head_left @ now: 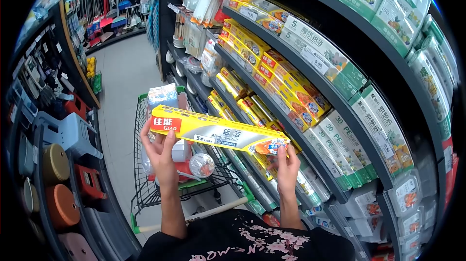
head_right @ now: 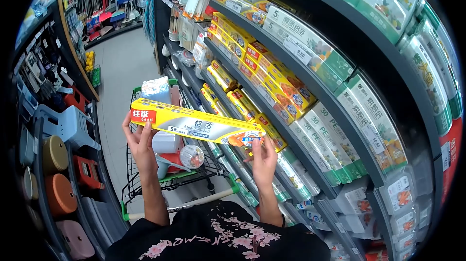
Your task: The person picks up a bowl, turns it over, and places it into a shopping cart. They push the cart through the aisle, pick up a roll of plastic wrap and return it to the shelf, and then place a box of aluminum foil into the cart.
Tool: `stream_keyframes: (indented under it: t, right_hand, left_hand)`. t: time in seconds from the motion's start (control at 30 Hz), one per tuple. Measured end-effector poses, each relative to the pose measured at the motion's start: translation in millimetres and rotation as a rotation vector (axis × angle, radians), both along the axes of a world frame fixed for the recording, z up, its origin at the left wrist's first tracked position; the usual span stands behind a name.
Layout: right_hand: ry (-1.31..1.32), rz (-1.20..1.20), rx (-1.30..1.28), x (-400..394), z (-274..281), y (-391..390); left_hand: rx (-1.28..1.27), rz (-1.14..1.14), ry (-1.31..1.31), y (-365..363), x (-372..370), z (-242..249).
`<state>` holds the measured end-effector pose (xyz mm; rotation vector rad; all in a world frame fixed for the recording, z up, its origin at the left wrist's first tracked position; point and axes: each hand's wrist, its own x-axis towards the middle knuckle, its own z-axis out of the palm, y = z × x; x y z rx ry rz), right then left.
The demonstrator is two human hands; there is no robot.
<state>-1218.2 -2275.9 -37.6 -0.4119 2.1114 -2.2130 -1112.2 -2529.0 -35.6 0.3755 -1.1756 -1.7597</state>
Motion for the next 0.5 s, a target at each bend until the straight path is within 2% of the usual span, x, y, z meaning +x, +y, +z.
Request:
stream_keyframes:
  t: [0.07,0.13,0.2,0.27,0.4,0.5]
  right_hand:
    - [0.092,-0.039,0.041,-4.0,-1.1,-7.6]
    - [0.078,-0.045,0.022,-9.6,-0.4,-12.2]
    - [0.062,-0.131,-0.073,-14.7,9.3,-20.3]
    - [0.16,-0.172,-0.085,-21.0,18.9,-25.7]
    - [0.139,-0.2,-0.074,-37.0,29.1,-29.2]
    - [0.227,-0.226,-0.099,-52.3,28.9,-32.3]
  left_hand:
    - [-0.003,-0.015,-0.001,-11.7,-5.9,0.3]
    - [-0.032,-0.044,0.003,-23.1,-14.7,-0.3]
    - [-0.016,-0.035,-0.013,-28.4,-27.1,7.2]
    - [0.058,-0.091,0.078,-34.5,-37.6,18.7]
    - [-0.013,-0.072,0.122,-41.6,-63.7,33.3]
    - [-0.027,-0.081,0.158,-45.7,-85.4,39.0]
